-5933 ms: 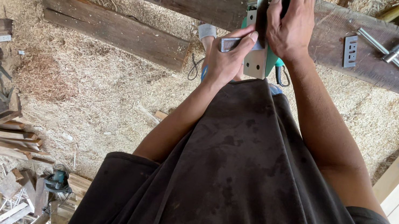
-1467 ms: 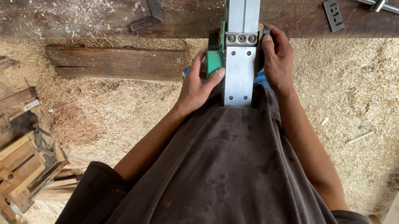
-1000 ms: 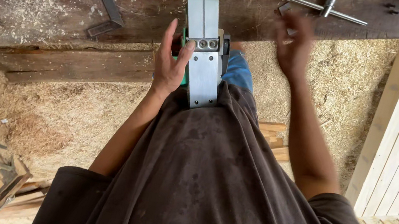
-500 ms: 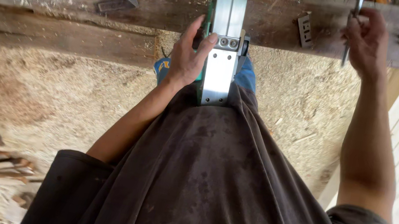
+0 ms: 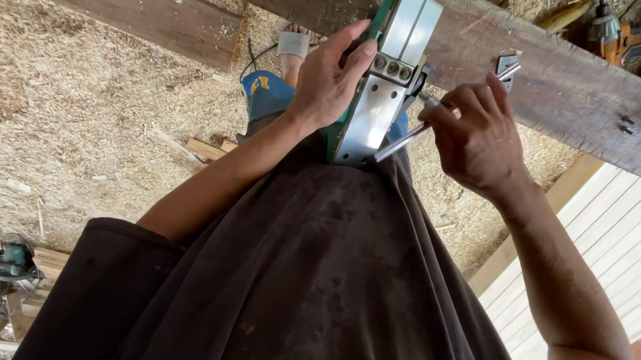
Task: The person uses an electric planer on a wooden plank, adjusting the tool with a metal square and a T-handle wrench. They repeatedly plane the wood surface, making adjustments between passes.
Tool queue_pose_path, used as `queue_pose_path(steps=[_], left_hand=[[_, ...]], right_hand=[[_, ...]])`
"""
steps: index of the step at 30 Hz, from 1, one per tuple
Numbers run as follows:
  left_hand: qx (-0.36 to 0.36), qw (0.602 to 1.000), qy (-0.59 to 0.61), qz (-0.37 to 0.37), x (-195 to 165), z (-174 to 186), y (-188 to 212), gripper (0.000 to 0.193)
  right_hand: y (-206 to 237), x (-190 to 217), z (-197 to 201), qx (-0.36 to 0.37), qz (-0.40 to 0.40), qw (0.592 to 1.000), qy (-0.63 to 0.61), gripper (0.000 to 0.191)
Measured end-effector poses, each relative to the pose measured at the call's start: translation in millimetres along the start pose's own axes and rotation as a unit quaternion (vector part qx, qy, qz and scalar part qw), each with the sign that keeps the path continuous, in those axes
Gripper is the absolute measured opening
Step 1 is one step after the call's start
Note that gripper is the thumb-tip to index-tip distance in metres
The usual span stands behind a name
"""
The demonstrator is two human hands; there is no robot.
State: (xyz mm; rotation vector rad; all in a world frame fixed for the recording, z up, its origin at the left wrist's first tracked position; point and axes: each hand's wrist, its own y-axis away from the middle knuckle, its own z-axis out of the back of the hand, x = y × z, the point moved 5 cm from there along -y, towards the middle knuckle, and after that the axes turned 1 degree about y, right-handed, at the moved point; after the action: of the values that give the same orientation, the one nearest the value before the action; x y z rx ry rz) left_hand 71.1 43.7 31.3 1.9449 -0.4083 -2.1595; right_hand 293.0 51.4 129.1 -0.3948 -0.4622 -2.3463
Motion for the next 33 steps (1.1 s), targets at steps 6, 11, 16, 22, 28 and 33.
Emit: queue_pose_path(steps=[6, 11, 16, 22, 28, 33], left_hand=[[0.007, 0.999, 0.039, 0.015, 4, 2, -2, 0.055], [0.033, 0.996, 0.074, 0.023, 11, 4, -5, 0.058], [0.053, 0.995, 0.082, 0.019, 13, 6, -3, 0.061], [0.066, 0.993, 0.093, 0.007, 6, 6, -2, 0.061], [0.085, 0.993, 0.081, 0.029, 9, 9, -5, 0.060], [0.089, 0.990, 0.102, 0.050, 14, 11, -6, 0.062]], right_hand=[[8, -36, -26, -0.123, -0.198, 0.894, -0.382, 0.018], [25, -60, -78, -0.133, -0.405, 0.777, -0.464, 0.032], [3, -69, -100, -0.222, -0.308, 0.903, -0.199, 0.032], [-21, -73, -119, -0.230, -0.309, 0.923, 0.003, 0.038], [-15, -59, -104, -0.261, -0.294, 0.919, 0.028, 0.044], [0, -42, -116, -0.241, -0.343, 0.820, -0.390, 0.039]])
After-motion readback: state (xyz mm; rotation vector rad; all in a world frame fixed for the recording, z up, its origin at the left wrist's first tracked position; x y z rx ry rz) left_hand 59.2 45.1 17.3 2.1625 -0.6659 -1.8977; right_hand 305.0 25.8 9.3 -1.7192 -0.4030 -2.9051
